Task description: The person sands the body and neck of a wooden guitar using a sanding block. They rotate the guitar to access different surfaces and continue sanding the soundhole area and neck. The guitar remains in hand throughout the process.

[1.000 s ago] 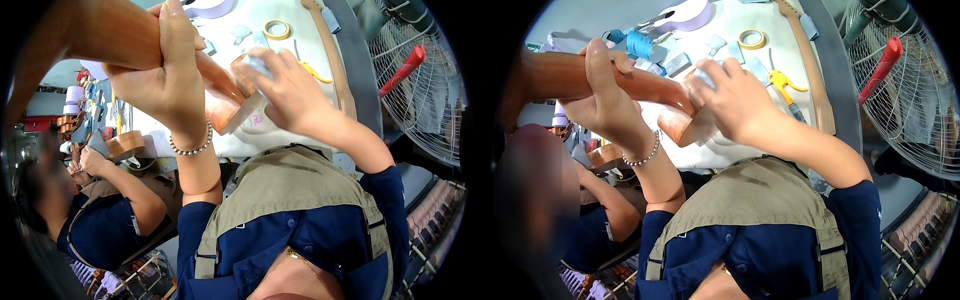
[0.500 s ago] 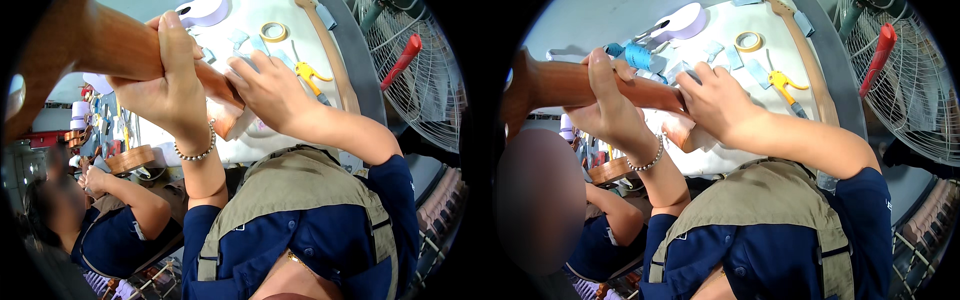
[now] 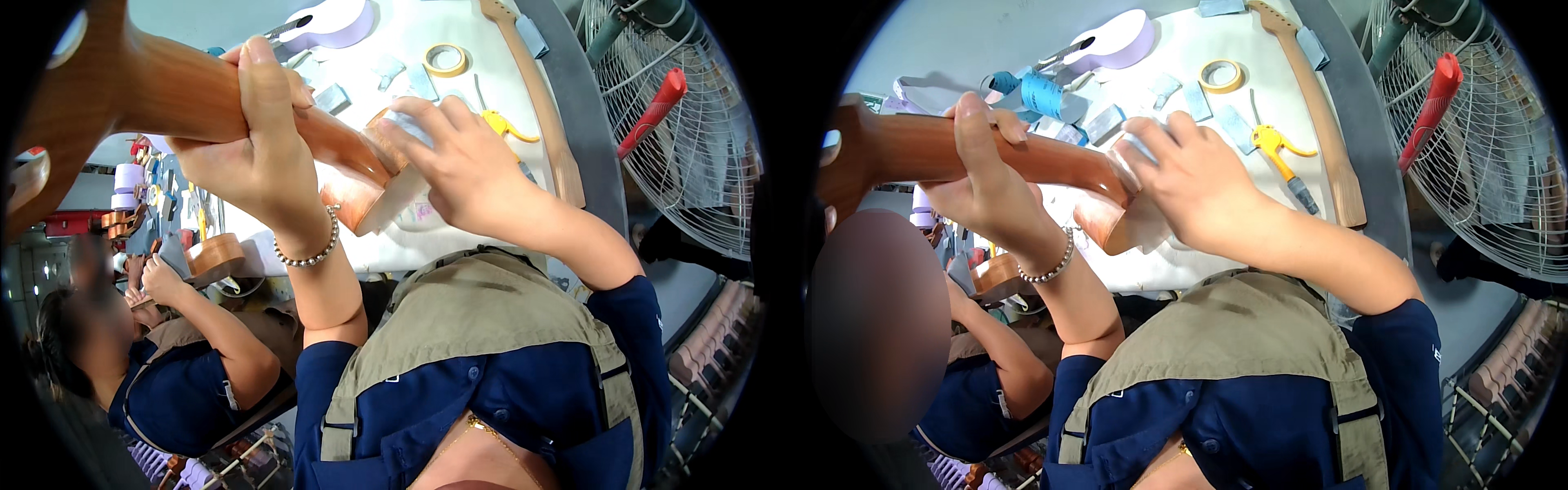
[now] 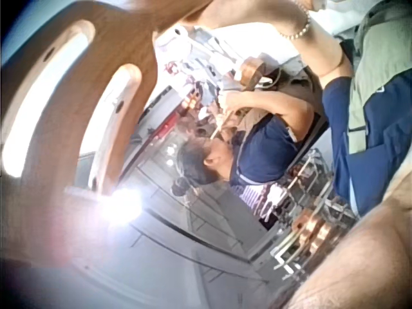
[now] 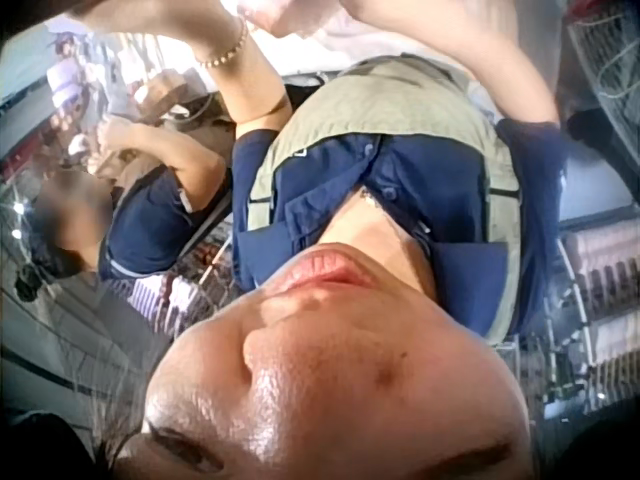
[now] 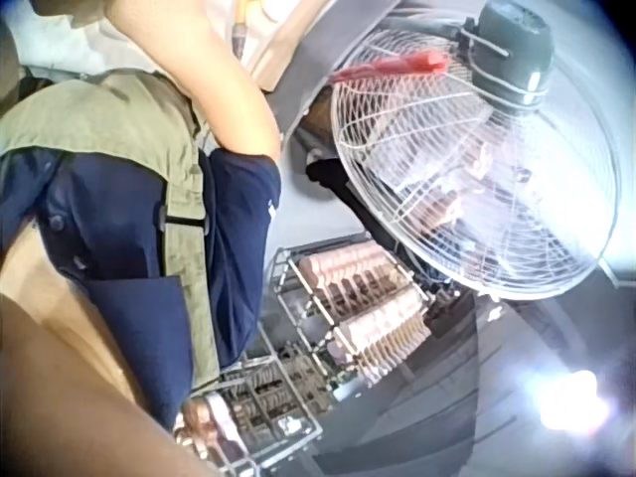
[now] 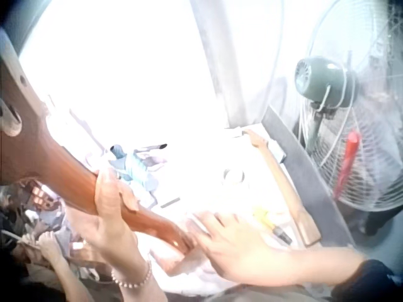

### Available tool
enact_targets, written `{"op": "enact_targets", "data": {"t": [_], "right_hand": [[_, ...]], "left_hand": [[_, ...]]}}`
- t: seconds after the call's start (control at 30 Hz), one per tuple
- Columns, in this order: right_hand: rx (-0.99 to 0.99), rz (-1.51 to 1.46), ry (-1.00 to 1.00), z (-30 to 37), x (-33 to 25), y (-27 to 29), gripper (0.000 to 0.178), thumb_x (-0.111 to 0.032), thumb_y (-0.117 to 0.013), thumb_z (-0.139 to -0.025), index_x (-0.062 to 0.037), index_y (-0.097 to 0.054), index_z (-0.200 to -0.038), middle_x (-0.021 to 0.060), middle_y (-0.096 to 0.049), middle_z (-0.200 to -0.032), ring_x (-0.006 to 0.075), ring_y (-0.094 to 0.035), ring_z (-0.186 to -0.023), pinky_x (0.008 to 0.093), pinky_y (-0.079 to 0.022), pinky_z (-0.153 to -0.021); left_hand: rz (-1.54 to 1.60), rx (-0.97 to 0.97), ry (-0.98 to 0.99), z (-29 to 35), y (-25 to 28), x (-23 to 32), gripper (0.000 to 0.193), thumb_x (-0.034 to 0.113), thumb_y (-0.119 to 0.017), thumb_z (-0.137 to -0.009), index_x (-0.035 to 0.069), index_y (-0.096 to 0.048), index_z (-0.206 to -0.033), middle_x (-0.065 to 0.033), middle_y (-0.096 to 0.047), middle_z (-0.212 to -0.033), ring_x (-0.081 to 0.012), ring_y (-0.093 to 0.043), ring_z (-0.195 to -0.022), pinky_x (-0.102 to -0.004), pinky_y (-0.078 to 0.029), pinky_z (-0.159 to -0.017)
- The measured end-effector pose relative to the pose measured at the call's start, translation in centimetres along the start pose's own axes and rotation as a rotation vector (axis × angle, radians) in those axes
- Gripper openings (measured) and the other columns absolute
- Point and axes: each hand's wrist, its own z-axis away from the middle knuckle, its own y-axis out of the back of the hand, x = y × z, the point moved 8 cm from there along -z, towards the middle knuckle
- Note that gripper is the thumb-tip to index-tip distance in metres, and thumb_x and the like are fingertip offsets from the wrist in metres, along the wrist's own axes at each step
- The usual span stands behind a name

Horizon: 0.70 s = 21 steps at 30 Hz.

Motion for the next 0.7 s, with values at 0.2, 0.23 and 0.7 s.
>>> {"op": "enact_targets", "data": {"t": [0.2,0.23,0.7], "right_hand": [[0.09,0.124,-0.01,-0.3,-1.4,-1.8,0.056,-0.005,-0.065,-0.058,-0.0022,-0.056,-0.113,0.0068,-0.045,-0.117,0.0268,-0.045,-0.089,0.0314,-0.044,-0.069],[0.077,0.114,0.026,0.1,-1.9,-1.5,0.054,-0.006,-0.065,-0.059,-0.0018,-0.057,-0.112,0.0066,-0.045,-0.116,0.0265,-0.045,-0.088,0.0312,-0.044,-0.068],[-0.021,0.109,-0.026,-0.3,1.4,-1.5,0.052,-0.005,-0.062,-0.063,-0.0011,-0.055,-0.114,0.0085,-0.045,-0.116,0.0269,-0.045,-0.092,0.0339,-0.043,-0.073]], "left_hand": [[-0.021,0.013,-0.025,0.4,-0.4,-0.1,0.013,-0.001,-0.062,-0.081,-0.007,-0.052,-0.085,-0.0076,-0.057,-0.056,-0.01,-0.053,-0.047,-0.0203,-0.045,-0.053],[-0.026,0.012,-0.024,0.3,-0.3,-0.1,0.012,-0.001,-0.062,-0.081,-0.006,-0.052,-0.084,-0.0075,-0.057,-0.055,-0.0099,-0.053,-0.047,-0.0202,-0.045,-0.053],[-0.088,-0.05,0.005,-0.2,-0.7,-1.1,0.01,0.0,-0.06,-0.079,-0.006,-0.053,-0.083,-0.0082,-0.053,-0.059,-0.012,-0.049,-0.048,-0.023,-0.041,-0.049]]}}
